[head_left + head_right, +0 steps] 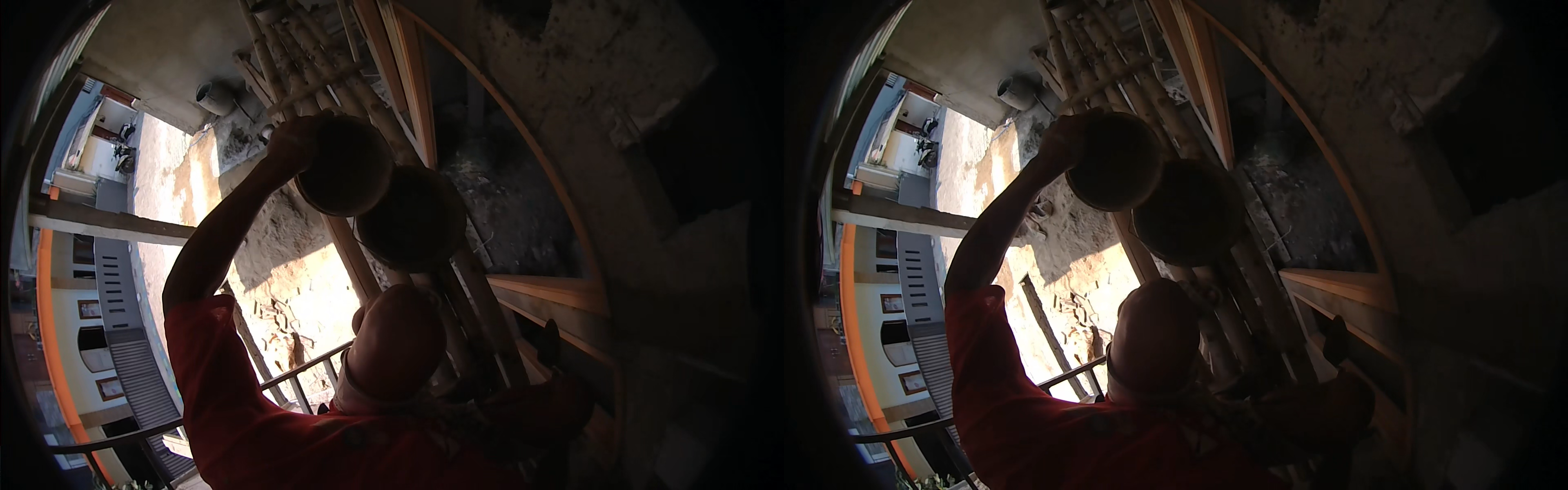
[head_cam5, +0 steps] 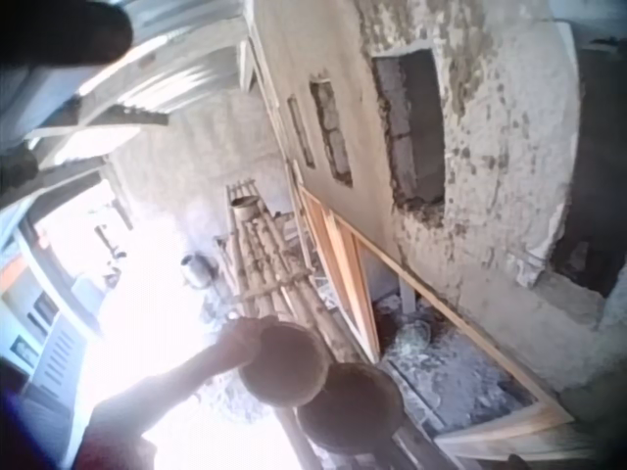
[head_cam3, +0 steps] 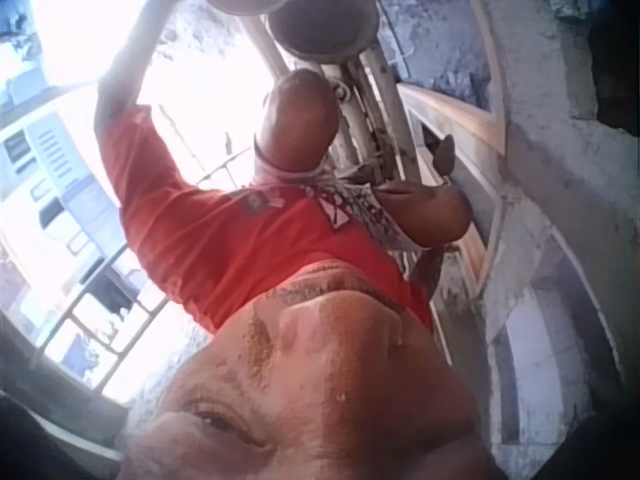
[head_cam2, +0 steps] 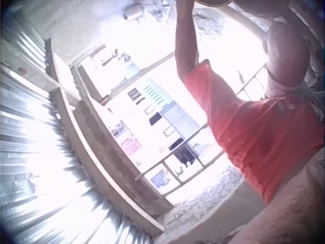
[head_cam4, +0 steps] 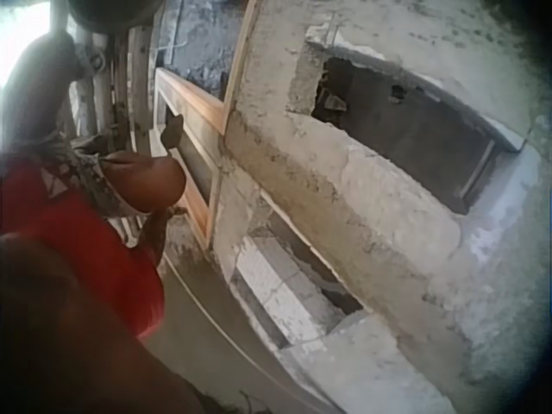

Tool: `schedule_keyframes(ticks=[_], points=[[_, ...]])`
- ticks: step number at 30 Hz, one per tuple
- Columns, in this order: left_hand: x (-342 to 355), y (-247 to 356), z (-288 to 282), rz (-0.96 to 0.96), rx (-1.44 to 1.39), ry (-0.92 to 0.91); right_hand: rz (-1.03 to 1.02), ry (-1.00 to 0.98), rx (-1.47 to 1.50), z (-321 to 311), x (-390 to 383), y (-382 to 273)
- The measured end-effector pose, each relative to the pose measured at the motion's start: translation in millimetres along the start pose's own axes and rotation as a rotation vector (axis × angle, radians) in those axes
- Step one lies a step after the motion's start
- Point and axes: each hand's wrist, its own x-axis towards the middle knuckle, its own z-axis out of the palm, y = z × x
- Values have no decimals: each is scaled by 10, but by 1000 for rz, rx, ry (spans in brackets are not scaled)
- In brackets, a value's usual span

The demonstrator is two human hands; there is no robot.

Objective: The person applies mortar to a wall with a trowel, taking the mixture from a bucket while standing on bamboo scaffolding.

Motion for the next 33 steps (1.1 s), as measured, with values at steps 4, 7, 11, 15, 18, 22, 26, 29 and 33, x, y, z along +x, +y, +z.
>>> schedule_keyframes(ticks=[4,7,11,15,18,22,26,29,33], points=[[-73,-28,17,32,-6,53,2,8,-8,-13,-24,14],[-116,-104,104,53,-26,88,-1,11,-13,-29,-37,15],[-146,-142,139,106,-44,142,-1,18,-26,-37,-33,20],[-129,-103,107,90,5,103,-1,29,-33,-41,-40,27],[-110,-116,117,79,49,82,-5,37,-36,-41,-20,24],[-19,-626,340,301,-27,265,-30,34,-43,-59,26,-47],[-31,-730,184,-458,-750,-69,-31,43,-67,-39,76,-131],[4,-1022,338,-537,-1005,-51,-51,36,-79,-3,184,-199],[71,-1326,683,-637,-1190,74,-75,28,-106,21,310,-347]])
